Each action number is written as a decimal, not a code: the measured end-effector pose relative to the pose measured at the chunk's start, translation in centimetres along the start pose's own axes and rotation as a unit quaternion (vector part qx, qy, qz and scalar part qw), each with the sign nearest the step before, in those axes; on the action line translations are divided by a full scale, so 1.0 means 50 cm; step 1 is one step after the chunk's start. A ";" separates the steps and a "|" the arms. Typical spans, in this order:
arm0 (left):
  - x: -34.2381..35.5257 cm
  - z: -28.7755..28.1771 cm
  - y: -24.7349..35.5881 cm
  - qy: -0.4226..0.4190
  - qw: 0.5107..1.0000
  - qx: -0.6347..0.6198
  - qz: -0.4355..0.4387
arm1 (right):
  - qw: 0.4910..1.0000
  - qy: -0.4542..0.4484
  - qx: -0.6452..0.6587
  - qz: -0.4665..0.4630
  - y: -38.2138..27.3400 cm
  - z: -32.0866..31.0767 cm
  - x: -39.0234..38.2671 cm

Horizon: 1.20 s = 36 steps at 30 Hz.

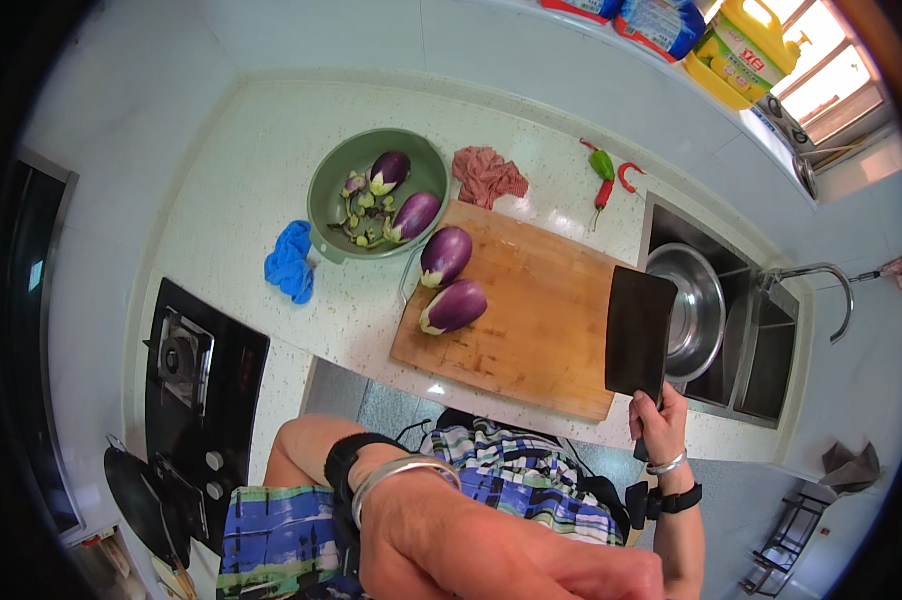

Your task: The person slices several eggplants into thin strips on a wooden cutting board using a cleaver and places the strips into a metal bowl in a sink.

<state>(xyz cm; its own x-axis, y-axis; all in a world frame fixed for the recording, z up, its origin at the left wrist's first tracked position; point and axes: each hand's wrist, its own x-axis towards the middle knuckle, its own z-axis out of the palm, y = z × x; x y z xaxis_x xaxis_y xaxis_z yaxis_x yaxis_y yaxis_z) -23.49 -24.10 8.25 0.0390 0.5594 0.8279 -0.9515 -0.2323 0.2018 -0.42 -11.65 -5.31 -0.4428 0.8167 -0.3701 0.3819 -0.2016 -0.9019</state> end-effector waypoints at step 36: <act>-0.267 -0.308 -0.016 0.247 0.104 0.767 -0.583 | 0.977 -0.067 -0.190 -0.062 0.100 -0.064 0.022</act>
<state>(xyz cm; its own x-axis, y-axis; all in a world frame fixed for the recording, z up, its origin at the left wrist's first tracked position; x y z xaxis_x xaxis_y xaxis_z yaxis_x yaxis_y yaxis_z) -27.94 -19.13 -11.05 -0.5258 0.8038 -0.2784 0.7952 0.5806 0.1746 3.62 -10.02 -9.51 -0.5980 0.7386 -0.3112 0.5805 0.1314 -0.8036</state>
